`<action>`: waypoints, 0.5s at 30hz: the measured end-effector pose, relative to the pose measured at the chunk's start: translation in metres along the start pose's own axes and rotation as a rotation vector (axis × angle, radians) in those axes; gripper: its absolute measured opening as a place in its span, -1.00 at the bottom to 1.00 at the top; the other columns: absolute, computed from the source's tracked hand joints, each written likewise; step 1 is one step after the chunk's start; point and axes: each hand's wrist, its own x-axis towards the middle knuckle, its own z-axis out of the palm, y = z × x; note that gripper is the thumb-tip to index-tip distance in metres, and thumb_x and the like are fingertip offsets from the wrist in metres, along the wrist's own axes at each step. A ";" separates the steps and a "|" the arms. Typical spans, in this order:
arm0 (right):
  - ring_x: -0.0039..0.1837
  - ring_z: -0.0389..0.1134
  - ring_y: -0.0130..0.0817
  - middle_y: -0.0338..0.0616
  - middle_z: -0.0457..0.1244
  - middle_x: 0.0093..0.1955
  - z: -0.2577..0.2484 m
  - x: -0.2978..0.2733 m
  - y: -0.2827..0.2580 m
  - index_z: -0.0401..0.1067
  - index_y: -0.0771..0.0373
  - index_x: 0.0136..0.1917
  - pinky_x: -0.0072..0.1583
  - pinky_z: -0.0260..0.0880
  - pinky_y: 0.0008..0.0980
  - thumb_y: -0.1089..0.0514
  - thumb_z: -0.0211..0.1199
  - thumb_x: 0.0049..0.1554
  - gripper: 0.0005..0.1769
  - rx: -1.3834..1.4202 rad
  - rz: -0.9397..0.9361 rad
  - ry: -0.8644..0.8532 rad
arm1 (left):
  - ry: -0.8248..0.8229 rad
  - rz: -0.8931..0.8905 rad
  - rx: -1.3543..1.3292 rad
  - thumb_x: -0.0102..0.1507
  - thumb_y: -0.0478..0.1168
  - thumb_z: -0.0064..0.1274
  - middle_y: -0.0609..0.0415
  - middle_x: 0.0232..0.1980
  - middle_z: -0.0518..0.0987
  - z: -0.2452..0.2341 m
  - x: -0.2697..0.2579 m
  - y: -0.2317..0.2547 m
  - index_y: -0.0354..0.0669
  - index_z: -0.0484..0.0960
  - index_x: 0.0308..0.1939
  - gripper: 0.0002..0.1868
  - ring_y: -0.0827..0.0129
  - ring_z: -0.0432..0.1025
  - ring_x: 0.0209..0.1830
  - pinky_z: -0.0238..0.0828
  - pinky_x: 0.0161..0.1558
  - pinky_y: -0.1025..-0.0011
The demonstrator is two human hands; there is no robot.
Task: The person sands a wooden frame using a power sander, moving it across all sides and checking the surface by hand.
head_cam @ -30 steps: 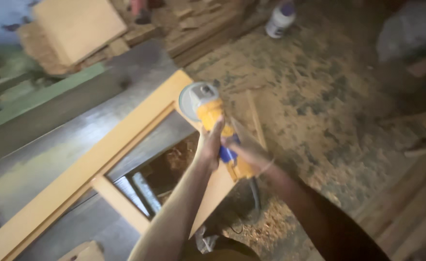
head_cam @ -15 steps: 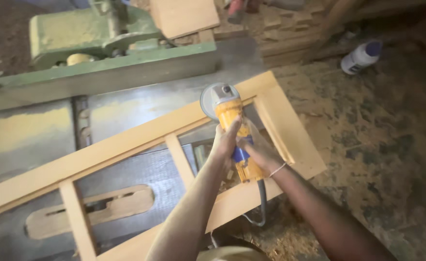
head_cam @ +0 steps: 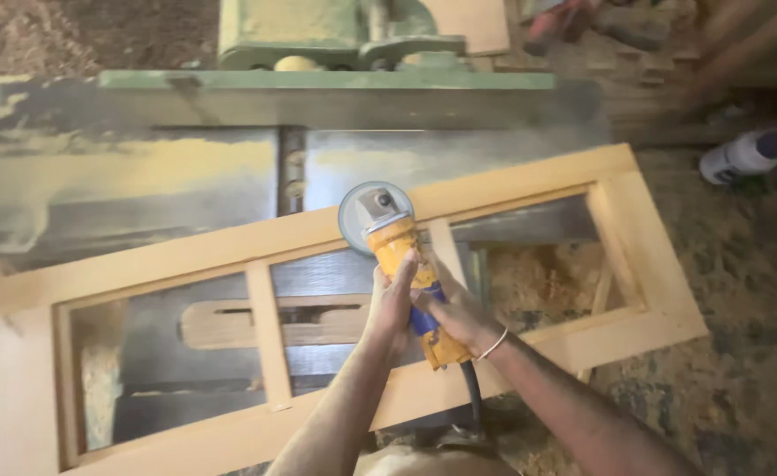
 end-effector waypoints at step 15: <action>0.27 0.36 -0.29 -0.01 0.31 0.31 0.224 0.072 -0.011 -0.06 0.03 0.68 0.28 0.40 -0.31 0.01 0.31 0.17 -0.06 -0.244 -0.095 -0.297 | 0.175 0.078 -0.277 0.34 -0.01 -0.03 0.00 0.16 0.51 -0.194 -0.059 0.124 0.03 0.29 0.39 -0.45 0.19 0.50 0.07 0.56 0.02 0.18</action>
